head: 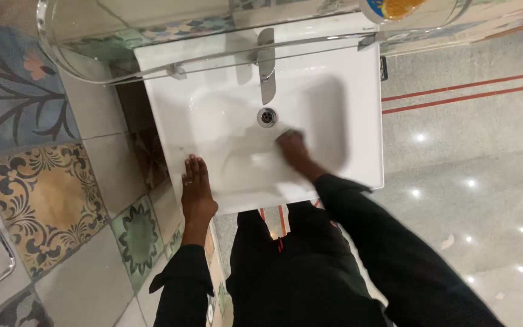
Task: Cleaning a bathroom sink using a cloth.
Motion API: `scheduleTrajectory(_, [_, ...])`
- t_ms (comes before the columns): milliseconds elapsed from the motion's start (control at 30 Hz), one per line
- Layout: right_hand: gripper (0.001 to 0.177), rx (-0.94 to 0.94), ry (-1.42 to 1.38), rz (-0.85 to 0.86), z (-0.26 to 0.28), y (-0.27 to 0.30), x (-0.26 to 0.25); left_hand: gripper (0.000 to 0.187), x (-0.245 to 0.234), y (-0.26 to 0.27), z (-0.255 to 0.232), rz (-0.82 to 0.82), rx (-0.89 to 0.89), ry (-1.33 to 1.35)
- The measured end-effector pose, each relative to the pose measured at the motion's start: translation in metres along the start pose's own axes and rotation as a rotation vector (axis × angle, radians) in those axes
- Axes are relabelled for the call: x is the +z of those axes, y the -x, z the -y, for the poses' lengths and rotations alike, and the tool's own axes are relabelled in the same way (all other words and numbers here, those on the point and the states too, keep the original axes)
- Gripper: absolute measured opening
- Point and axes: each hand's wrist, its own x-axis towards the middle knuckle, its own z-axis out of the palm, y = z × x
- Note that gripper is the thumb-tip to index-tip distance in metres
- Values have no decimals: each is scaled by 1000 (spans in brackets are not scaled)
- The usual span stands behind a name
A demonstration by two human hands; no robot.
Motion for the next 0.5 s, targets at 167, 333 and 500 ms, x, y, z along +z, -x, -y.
scheduleTrajectory(167, [28, 214, 376, 166, -3, -24, -134, 103, -2, 2, -3, -27, -16, 3])
scheduleTrajectory(333, [38, 483, 170, -147, -9, -101, -100, 102, -9, -1, 8, 2, -6, 29])
scheduleTrajectory(500, [21, 582, -21, -505, 7, -112, -70, 100, -14, -6, -1, 86, -63, 1])
